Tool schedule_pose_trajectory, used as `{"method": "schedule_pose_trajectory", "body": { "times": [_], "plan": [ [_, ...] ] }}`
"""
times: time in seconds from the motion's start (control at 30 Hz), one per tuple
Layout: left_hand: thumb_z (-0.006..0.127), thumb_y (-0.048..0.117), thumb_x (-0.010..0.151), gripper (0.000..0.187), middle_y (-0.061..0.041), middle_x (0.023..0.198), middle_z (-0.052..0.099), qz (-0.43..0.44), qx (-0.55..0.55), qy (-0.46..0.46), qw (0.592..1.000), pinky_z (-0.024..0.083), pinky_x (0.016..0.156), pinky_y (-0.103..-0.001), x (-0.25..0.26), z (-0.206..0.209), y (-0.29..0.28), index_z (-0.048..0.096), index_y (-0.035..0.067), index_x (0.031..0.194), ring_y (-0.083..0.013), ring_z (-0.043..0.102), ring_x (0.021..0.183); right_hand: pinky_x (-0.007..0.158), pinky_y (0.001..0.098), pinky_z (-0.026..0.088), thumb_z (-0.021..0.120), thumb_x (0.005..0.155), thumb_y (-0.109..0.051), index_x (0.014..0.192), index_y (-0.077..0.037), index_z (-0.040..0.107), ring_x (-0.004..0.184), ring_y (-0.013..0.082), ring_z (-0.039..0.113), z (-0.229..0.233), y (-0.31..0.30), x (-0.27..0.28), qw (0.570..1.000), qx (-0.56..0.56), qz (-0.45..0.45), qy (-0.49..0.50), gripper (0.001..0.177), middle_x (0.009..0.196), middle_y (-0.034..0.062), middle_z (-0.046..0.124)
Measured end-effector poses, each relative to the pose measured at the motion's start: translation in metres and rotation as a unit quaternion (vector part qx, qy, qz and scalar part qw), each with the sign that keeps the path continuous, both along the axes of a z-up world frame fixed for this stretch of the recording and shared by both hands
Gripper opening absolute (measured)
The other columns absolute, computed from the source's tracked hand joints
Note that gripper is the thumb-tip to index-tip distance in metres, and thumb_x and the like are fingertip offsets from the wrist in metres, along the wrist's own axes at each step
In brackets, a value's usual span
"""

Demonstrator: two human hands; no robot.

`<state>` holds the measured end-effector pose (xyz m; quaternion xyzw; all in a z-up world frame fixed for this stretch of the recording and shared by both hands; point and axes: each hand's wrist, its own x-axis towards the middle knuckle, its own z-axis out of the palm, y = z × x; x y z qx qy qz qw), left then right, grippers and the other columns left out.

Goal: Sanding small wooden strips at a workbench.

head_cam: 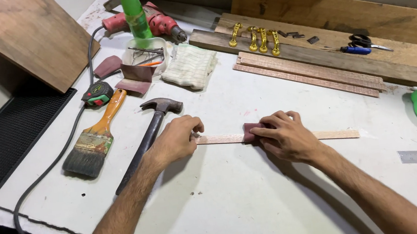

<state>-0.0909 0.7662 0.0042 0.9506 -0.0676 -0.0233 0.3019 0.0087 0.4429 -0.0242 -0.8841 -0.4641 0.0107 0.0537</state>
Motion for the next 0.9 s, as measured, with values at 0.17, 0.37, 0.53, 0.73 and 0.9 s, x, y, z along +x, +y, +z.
{"method": "schedule_pose_trajectory", "body": {
  "times": [0.17, 0.37, 0.53, 0.73, 0.9],
  "plan": [
    [0.067, -0.004, 0.082, 0.023, -0.013, 0.1, 0.066, 0.016, -0.053, -0.029, 0.998, 0.058, 0.079, -0.039, -0.005, 0.005, 0.009, 0.059, 0.003, 0.103, -0.0267, 0.07, 0.089, 0.1, 0.0543, 0.038, 0.071, 0.091, -0.032, 0.129, -0.027, 0.07, 0.119, 0.0273, 0.053, 0.005, 0.061, -0.014, 0.999, 0.02, 0.04, -0.001, 0.039, 0.133, 0.0116, 0.06],
    [0.064, -0.005, 0.085, 0.024, -0.013, 0.105, 0.059, 0.037, -0.088, -0.009, 0.995, 0.057, 0.077, -0.04, -0.011, 0.008, 0.008, 0.052, 0.005, 0.103, -0.0264, 0.07, 0.09, 0.092, 0.0533, 0.039, 0.067, 0.096, -0.032, 0.132, -0.026, 0.068, 0.112, 0.027, 0.053, 0.0, 0.111, -0.024, 0.995, 0.026, 0.091, -0.037, 0.037, 0.127, 0.0121, 0.06],
    [0.057, -0.008, 0.086, 0.025, -0.013, 0.11, 0.056, 0.046, -0.121, 0.008, 0.991, 0.059, 0.078, -0.038, -0.017, 0.009, 0.011, 0.05, 0.005, 0.106, -0.024, 0.071, 0.091, 0.093, 0.0547, 0.039, 0.066, 0.095, -0.031, 0.132, -0.028, 0.066, 0.114, 0.0259, 0.053, 0.004, 0.122, -0.025, 0.992, 0.002, 0.107, -0.07, 0.037, 0.129, 0.0107, 0.06],
    [0.053, 0.0, 0.094, 0.014, -0.011, 0.111, 0.057, 0.044, -0.138, 0.038, 0.989, 0.061, 0.082, -0.035, -0.023, 0.01, -0.001, 0.054, 0.006, 0.107, -0.0212, 0.074, 0.092, 0.096, 0.0591, 0.036, 0.068, 0.096, -0.03, 0.136, -0.031, 0.063, 0.118, 0.0259, 0.052, -0.005, 0.113, -0.019, 0.995, 0.001, 0.09, -0.052, 0.041, 0.132, 0.0096, 0.059],
    [0.069, 0.011, 0.089, 0.009, -0.009, 0.095, 0.068, 0.042, -0.059, -0.15, 0.986, 0.055, 0.085, -0.044, -0.019, 0.021, -0.023, 0.066, 0.007, 0.097, -0.0282, 0.067, 0.097, 0.105, 0.0603, 0.033, 0.075, 0.087, -0.023, 0.138, -0.03, 0.063, 0.126, 0.0271, 0.051, 0.009, 0.085, -0.009, 0.995, 0.079, 0.05, -0.026, 0.054, 0.141, 0.0095, 0.057]
  ]
}}
